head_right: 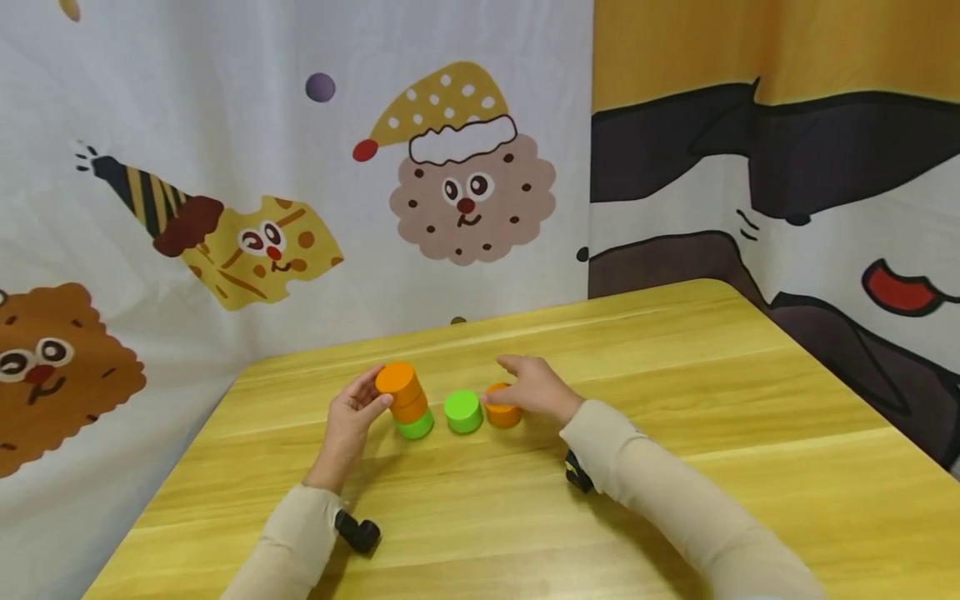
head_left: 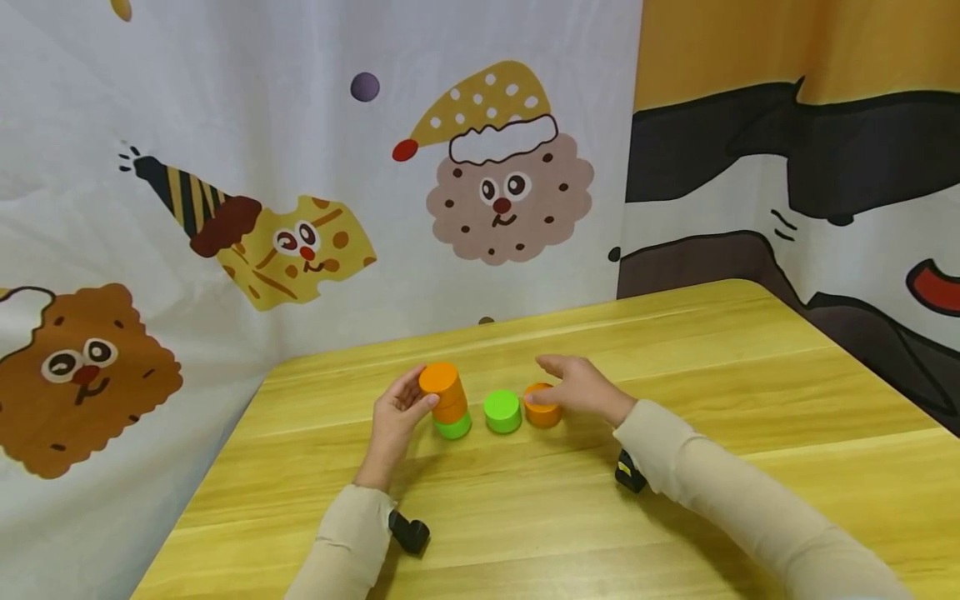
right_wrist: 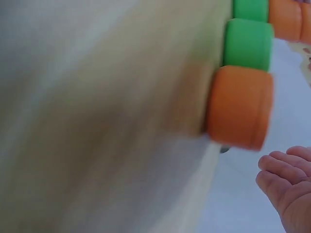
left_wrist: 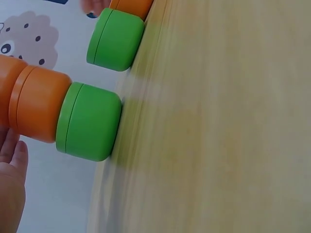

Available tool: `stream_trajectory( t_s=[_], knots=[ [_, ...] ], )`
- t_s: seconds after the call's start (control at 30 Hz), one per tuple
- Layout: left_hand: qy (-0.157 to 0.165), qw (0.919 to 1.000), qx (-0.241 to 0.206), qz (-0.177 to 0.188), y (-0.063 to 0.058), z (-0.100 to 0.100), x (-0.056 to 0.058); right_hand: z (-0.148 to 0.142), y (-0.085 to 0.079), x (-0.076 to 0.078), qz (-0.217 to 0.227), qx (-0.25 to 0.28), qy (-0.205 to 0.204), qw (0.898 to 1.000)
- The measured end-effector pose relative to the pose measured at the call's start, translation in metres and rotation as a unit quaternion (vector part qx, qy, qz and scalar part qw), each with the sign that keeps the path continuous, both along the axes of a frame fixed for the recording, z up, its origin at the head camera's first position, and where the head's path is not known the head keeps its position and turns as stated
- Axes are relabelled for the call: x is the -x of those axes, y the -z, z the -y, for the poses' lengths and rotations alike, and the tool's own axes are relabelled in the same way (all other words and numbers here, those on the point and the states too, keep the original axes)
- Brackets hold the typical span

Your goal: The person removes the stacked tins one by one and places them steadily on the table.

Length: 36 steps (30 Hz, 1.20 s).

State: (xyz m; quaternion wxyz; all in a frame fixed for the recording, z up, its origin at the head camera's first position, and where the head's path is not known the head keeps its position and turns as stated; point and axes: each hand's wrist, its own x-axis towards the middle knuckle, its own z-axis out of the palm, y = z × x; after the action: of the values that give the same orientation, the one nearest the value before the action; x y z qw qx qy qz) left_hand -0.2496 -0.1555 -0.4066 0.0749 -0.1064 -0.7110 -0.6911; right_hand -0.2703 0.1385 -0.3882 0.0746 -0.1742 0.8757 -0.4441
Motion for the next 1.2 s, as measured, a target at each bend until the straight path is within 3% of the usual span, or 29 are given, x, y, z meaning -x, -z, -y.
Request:
stream_trajectory(
  t_s=[0.27, 0.7, 1.2],
  knots=[
    [-0.001, 0.9969, 0.067, 0.041, 0.006, 0.004, -0.001, 0.032, -0.022, 0.008, -0.022, 0.012, -0.029, 0.999],
    [0.017, 0.9968, 0.059, 0.051, 0.014, 0.004, -0.001, 0.088, -0.033, 0.004, -0.038, 0.011, -0.097, 0.994],
    [0.018, 0.9951, 0.061, 0.076, 0.016, 0.005, 0.0, 0.105, -0.031, 0.009, -0.059, 0.022, -0.118, 0.991]
  ],
)
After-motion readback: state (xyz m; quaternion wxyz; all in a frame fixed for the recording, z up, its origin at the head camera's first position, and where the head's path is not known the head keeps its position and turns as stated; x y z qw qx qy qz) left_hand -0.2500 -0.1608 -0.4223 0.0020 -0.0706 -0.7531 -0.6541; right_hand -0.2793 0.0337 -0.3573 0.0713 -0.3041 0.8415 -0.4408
